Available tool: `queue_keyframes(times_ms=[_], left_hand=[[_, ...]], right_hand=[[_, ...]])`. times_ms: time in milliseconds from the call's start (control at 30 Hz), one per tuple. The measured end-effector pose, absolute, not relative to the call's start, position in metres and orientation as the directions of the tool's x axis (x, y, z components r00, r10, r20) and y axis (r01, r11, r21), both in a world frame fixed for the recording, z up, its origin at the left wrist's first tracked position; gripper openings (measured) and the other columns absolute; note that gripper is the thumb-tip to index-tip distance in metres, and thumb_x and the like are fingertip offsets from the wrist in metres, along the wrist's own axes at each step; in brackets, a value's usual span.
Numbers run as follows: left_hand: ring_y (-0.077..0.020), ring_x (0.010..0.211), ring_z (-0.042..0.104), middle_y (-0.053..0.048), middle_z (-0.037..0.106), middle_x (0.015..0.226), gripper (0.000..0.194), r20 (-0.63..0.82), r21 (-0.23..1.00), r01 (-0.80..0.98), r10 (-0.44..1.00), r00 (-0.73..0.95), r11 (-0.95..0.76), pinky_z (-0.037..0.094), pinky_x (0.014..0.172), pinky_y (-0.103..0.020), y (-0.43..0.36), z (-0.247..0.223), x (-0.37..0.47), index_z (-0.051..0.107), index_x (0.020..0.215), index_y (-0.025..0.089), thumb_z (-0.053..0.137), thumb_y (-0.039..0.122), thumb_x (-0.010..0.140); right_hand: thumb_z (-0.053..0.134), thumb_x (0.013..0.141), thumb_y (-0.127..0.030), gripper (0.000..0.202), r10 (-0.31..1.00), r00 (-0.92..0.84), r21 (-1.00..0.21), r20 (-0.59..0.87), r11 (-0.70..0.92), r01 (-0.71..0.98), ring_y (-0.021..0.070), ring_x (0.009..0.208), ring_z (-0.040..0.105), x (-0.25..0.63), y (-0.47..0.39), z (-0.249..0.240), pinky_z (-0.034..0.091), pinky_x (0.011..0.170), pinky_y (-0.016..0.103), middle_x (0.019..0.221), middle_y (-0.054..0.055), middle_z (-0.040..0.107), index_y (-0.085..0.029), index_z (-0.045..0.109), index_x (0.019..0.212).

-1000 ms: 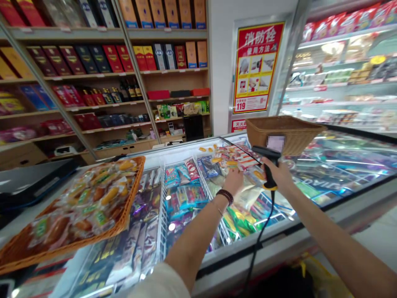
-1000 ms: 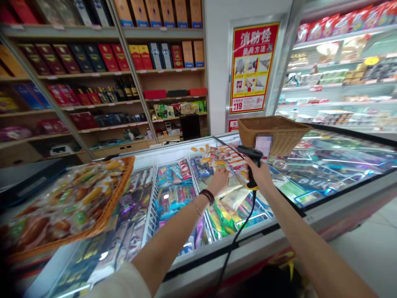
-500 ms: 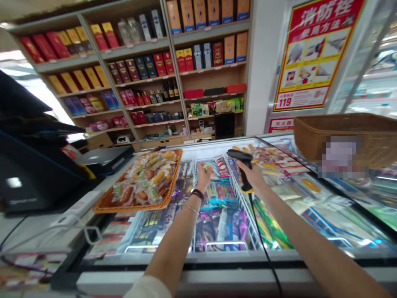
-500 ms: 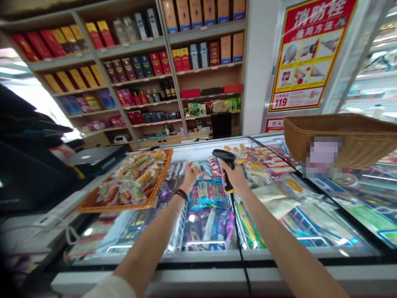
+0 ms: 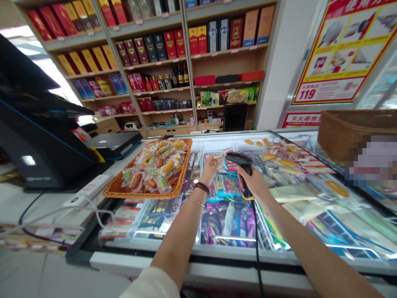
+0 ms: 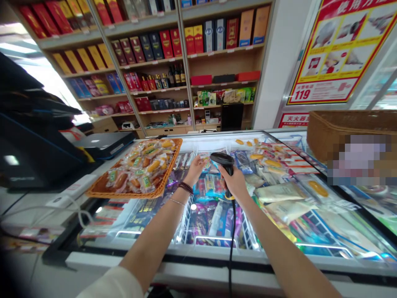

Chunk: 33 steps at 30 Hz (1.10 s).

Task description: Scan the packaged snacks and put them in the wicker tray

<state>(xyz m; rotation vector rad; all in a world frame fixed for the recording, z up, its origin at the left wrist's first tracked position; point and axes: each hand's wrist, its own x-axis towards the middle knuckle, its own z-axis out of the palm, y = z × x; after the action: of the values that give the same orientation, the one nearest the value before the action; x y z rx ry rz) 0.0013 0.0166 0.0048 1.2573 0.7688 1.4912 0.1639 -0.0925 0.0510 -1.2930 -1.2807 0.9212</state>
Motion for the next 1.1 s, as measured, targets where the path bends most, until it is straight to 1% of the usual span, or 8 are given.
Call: queue_keyframes(times_ms=[167, 267, 333, 600, 833, 900, 1000, 1100], left_hand=[[-0.0227, 0.100, 0.071, -0.010, 0.078, 0.110, 0.031, 0.376, 0.904, -0.250, 0.923, 0.083, -0.346, 0.054, 0.091, -0.036, 0.017, 0.002, -0.001, 0.072, 0.103, 0.019, 0.082, 0.032, 0.076], [-0.0221, 0.099, 0.070, -0.009, 0.078, 0.110, 0.032, 0.408, 0.893, -0.252, 0.908, 0.099, -0.374, 0.053, 0.095, -0.036, 0.018, 0.001, -0.003, 0.072, 0.104, 0.020, 0.081, 0.030, 0.076], [-0.0222, 0.099, 0.070, -0.009, 0.077, 0.108, 0.031, 0.416, 0.889, -0.254, 0.904, 0.103, -0.380, 0.053, 0.096, -0.037, 0.019, 0.000, -0.002, 0.071, 0.104, 0.019, 0.081, 0.030, 0.076], [-0.0220, 0.101, 0.070, -0.009, 0.077, 0.108, 0.026, 0.395, 0.896, -0.256, 0.915, 0.087, -0.363, 0.053, 0.099, -0.037, 0.015, 0.003, 0.000, 0.071, 0.103, 0.019, 0.078, 0.023, 0.078], [-0.0210, 0.099, 0.070, -0.007, 0.077, 0.105, 0.024, 0.354, 0.915, -0.230, 0.933, 0.060, -0.332, 0.054, 0.097, -0.036, 0.011, 0.008, 0.000, 0.070, 0.100, 0.019, 0.076, 0.018, 0.076], [-0.0213, 0.100, 0.070, -0.007, 0.077, 0.104, 0.024, 0.364, 0.912, -0.224, 0.929, 0.062, -0.343, 0.053, 0.098, -0.036, 0.011, 0.009, 0.000, 0.070, 0.099, 0.019, 0.076, 0.017, 0.076], [-0.0219, 0.107, 0.069, -0.007, 0.077, 0.107, 0.023, 0.398, 0.898, -0.227, 0.915, 0.058, -0.376, 0.051, 0.102, -0.037, 0.011, 0.009, 0.000, 0.071, 0.099, 0.018, 0.074, 0.014, 0.076], [-0.0223, 0.108, 0.068, -0.008, 0.076, 0.106, 0.023, 0.400, 0.898, -0.223, 0.915, 0.054, -0.380, 0.051, 0.103, -0.038, 0.011, 0.010, 0.000, 0.071, 0.098, 0.018, 0.074, 0.015, 0.075]], right_hand=[[0.061, 0.082, -0.067, 0.044, 0.973, 0.103, -0.929, 0.205, 0.160, 0.334, 0.0181, 0.034, 0.051, 0.159, -0.095, 0.053, 0.041, 0.043, 0.031, 0.041, -0.002, 0.053, -0.027, 0.049, 0.068], [0.059, 0.084, -0.067, 0.043, 0.970, 0.091, -0.893, 0.224, 0.167, 0.418, 0.0195, 0.036, 0.054, 0.156, -0.097, 0.053, 0.042, 0.045, 0.031, 0.041, -0.001, 0.054, -0.028, 0.049, 0.069], [0.058, 0.086, -0.066, 0.042, 0.971, 0.076, -0.881, 0.225, 0.170, 0.442, 0.0202, 0.037, 0.055, 0.155, -0.099, 0.053, 0.043, 0.046, 0.031, 0.041, -0.001, 0.054, -0.027, 0.049, 0.069], [0.059, 0.086, -0.062, 0.041, 0.974, 0.075, -0.889, 0.213, 0.161, 0.428, 0.0192, 0.036, 0.054, 0.154, -0.101, 0.056, 0.042, 0.046, 0.031, 0.040, -0.002, 0.054, -0.027, 0.050, 0.069], [0.061, 0.086, -0.063, 0.042, 0.974, 0.081, -0.907, 0.209, 0.162, 0.388, 0.0187, 0.034, 0.052, 0.155, -0.102, 0.056, 0.040, 0.045, 0.031, 0.039, -0.002, 0.052, -0.028, 0.050, 0.066], [0.061, 0.086, -0.063, 0.042, 0.974, 0.082, -0.905, 0.210, 0.162, 0.392, 0.0186, 0.034, 0.052, 0.154, -0.102, 0.056, 0.040, 0.045, 0.031, 0.039, -0.002, 0.052, -0.028, 0.050, 0.066], [0.060, 0.086, -0.062, 0.041, 0.974, 0.081, -0.901, 0.212, 0.163, 0.402, 0.0184, 0.034, 0.052, 0.154, -0.102, 0.057, 0.040, 0.045, 0.031, 0.039, -0.002, 0.053, -0.028, 0.050, 0.066], [0.060, 0.086, -0.063, 0.041, 0.973, 0.082, -0.902, 0.215, 0.166, 0.398, 0.0184, 0.034, 0.052, 0.153, -0.103, 0.058, 0.040, 0.045, 0.031, 0.040, -0.002, 0.053, -0.028, 0.050, 0.066]])
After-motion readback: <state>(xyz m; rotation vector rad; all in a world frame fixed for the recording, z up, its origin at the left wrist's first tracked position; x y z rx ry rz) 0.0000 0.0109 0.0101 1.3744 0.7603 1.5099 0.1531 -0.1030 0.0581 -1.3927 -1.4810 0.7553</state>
